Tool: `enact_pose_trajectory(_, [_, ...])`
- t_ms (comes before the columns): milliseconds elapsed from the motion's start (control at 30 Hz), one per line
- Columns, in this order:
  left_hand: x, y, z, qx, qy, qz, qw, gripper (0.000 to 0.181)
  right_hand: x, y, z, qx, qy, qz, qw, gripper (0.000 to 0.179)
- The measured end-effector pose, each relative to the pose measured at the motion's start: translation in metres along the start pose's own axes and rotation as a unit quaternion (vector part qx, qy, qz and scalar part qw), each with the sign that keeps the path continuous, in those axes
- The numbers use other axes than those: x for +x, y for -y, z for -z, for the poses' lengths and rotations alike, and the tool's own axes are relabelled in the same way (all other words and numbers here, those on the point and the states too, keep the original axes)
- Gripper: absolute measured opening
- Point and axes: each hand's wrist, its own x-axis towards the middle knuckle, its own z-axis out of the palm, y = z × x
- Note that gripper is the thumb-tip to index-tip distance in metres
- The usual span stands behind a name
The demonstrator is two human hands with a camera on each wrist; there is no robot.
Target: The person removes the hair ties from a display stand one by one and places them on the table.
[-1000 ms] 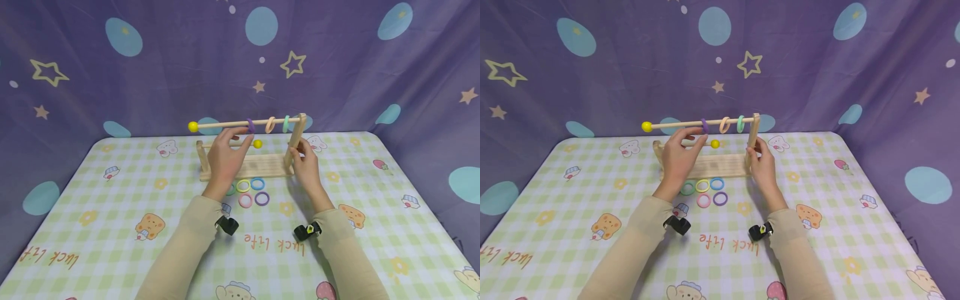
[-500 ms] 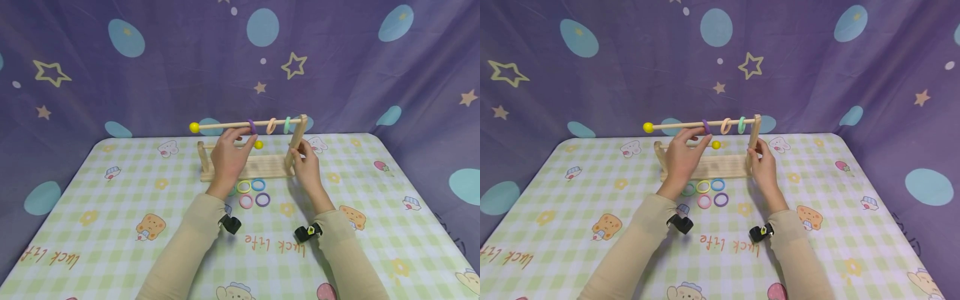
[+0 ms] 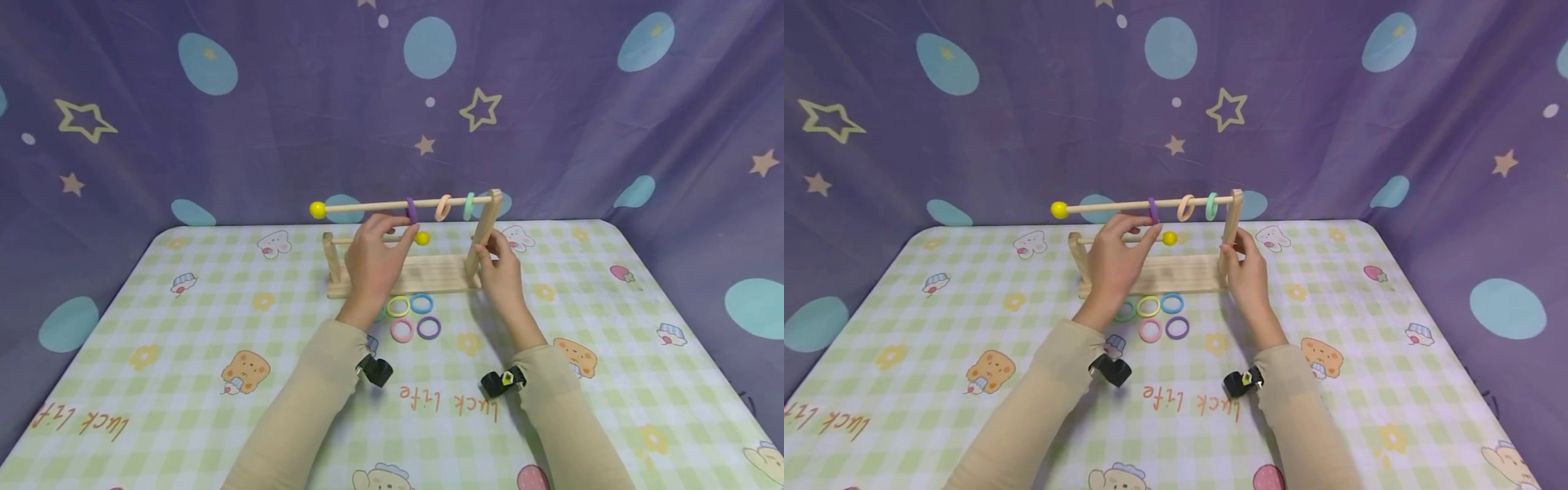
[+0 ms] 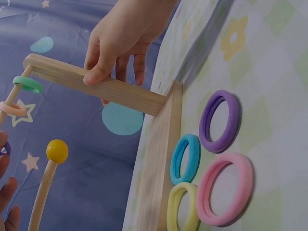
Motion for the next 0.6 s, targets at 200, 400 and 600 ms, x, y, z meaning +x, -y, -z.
enact_pose_trajectory(200, [-0.0012, 0.0032, 0.0011, -0.013, -0.029, -0.008, 0.9995, 0.021, 0.0001, 0.0, -0.0001, -0.001, 0.002, -0.001, 1.0, 0.042])
enact_pose_trajectory(400, [-0.0024, 0.0044, 0.0044, -0.025, -0.045, -0.012, 0.9986, 0.021, -0.0005, 0.0005, 0.0004, -0.004, 0.001, -0.004, 1.0, 0.041])
enact_pose_trajectory(600, [-0.0021, 0.0067, 0.0092, -0.034, -0.061, -0.02, 0.9973, 0.019, -0.001, 0.0011, 0.0007, -0.005, 0.002, -0.003, 1.0, 0.041])
